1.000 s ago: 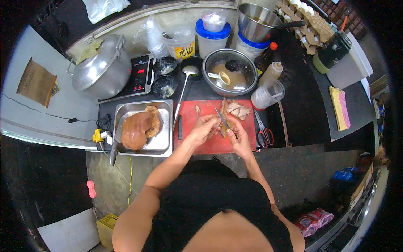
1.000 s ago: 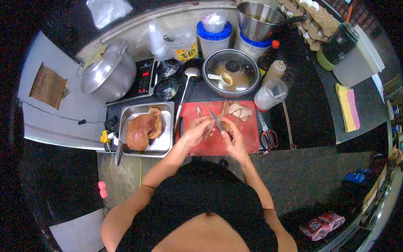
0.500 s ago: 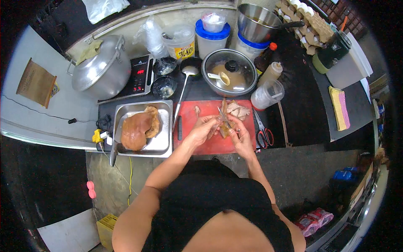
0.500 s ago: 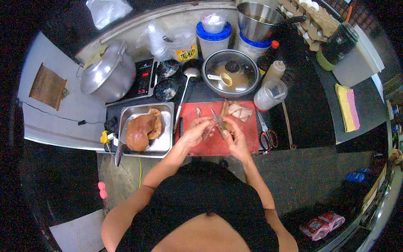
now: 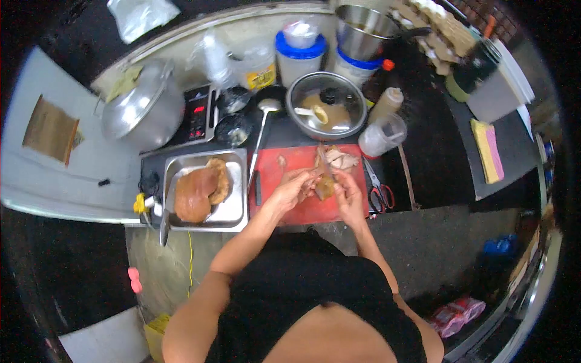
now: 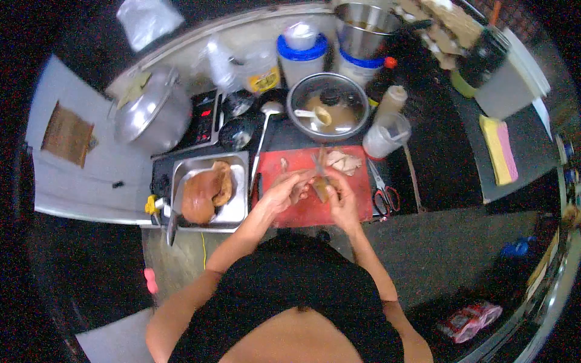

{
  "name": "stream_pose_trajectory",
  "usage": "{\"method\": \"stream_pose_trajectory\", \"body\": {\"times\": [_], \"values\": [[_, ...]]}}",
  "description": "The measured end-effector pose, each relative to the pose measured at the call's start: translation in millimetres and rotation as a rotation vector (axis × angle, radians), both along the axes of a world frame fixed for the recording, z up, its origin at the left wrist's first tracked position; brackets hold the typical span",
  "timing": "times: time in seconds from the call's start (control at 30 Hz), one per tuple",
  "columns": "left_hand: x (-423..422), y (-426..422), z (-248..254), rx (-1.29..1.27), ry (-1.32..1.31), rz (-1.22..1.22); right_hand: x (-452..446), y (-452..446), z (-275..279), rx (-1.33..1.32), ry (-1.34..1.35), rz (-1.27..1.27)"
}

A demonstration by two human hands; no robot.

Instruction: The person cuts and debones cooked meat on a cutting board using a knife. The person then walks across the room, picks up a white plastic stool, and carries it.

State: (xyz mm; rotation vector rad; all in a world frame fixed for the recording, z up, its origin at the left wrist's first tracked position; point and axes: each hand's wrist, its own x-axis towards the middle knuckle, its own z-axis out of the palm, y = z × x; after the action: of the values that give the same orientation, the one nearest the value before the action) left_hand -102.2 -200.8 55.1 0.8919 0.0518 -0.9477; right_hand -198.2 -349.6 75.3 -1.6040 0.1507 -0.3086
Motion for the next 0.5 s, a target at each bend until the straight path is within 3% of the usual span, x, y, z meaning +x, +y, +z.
{"method": "stream_pose_trajectory", "body": {"times": [0.1,0.17,0.33,0.5], "values": [[-6,-5,9,0.069,-0.046,0.005,-7,5,11,-0.177,-0.047,0.009],[-4,-4,6,0.088,-0.092,-0.039,-5,7,-14,-0.013,-0.109,0.048],[-1,-8,3,0.128,-0.116,-0.117,-11,1,-16,-0.196,0.008,0.012],[-4,-20,14,0.15,-0.079,-0.138,-16,-9,-19,-0.03,0.005,-0.138]]}}
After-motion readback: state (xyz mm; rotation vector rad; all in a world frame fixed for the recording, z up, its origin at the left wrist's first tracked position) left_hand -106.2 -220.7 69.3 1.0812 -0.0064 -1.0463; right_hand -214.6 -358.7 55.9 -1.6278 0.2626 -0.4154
